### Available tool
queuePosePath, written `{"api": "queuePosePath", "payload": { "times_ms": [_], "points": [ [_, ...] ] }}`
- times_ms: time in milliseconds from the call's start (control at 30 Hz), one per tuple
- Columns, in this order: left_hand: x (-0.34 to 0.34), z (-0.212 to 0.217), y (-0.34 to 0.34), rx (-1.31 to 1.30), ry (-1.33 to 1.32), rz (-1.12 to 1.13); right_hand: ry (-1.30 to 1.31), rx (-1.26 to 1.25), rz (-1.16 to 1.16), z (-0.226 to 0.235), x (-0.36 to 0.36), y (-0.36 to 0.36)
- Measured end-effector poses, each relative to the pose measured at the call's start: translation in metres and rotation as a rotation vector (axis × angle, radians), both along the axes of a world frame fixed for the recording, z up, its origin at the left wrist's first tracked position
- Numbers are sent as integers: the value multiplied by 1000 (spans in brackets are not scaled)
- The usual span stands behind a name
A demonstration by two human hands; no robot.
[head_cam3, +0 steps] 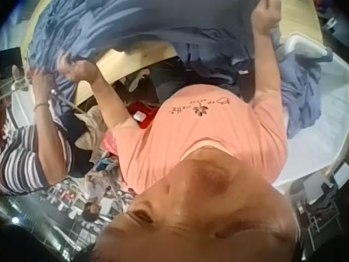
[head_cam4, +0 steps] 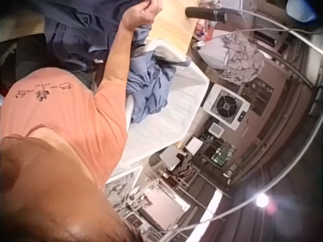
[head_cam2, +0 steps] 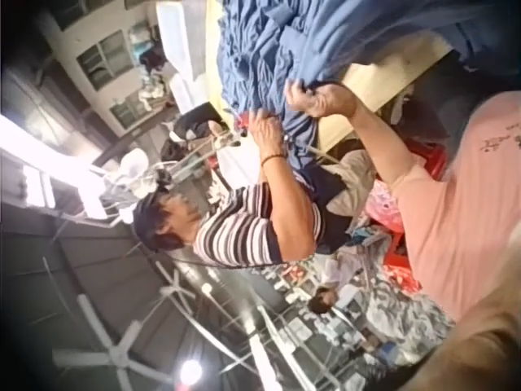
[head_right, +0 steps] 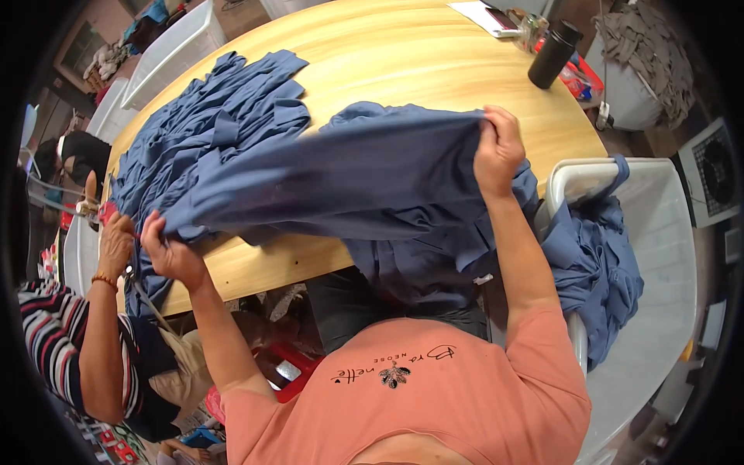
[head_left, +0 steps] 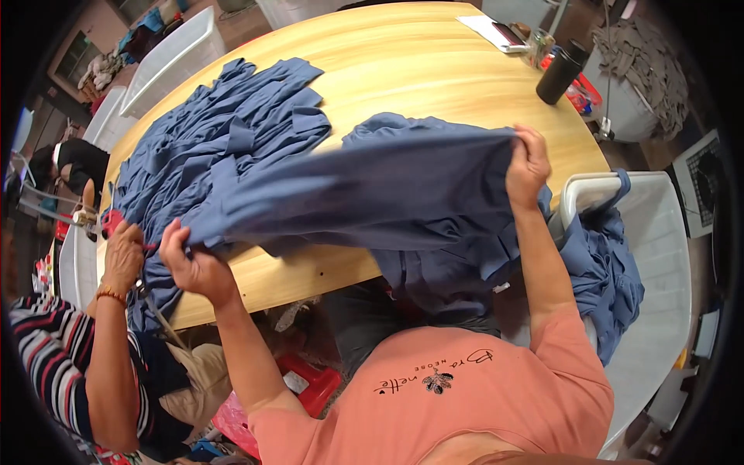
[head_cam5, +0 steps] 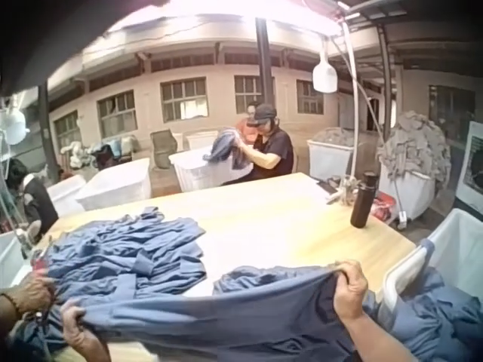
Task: Inspecting blue fabric garments for quality and sorting them into containers.
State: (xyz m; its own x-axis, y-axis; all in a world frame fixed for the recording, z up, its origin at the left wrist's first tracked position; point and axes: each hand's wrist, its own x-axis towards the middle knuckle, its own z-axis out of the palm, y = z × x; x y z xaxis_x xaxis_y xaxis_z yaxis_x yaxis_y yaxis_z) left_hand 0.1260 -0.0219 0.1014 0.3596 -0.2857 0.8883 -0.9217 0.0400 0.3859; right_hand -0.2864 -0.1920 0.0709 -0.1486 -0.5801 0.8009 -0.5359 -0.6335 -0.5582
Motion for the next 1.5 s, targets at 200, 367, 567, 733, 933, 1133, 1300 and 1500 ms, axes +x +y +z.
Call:
{"api": "queuePosePath", "payload": {
  "times_ms": [200, 367, 567, 733, 933, 1133, 1300, 1500],
  "points": [
    [-12, -101, 40, 430, -74, -163, 415, 124, -87, -57, -74, 61],
    [-18, -129, 95, 809, 74, -233, 806, 165, -300, -57, -45, 73],
    [-33, -94, 78, 916, 41, -356, 618, -39, 332, -28, 42, 90],
    [-73, -80, 25, 745, 142, -473, 687, -40, 516, -46, 117, 78],
    [-106, -96, -35, 734, 119, -633, 804, 30, 548, -79, 124, 54],
    [-120, -112, -27, 840, 182, -653, 659, -144, 534, -85, 111, 64],
    [-119, -121, -50, 751, -10, -549, 693, -173, 607, -88, 112, 61],
    [-83, -125, -63, 948, -125, -237, 770, -42, 641, -90, 117, 65]
  ]
}}
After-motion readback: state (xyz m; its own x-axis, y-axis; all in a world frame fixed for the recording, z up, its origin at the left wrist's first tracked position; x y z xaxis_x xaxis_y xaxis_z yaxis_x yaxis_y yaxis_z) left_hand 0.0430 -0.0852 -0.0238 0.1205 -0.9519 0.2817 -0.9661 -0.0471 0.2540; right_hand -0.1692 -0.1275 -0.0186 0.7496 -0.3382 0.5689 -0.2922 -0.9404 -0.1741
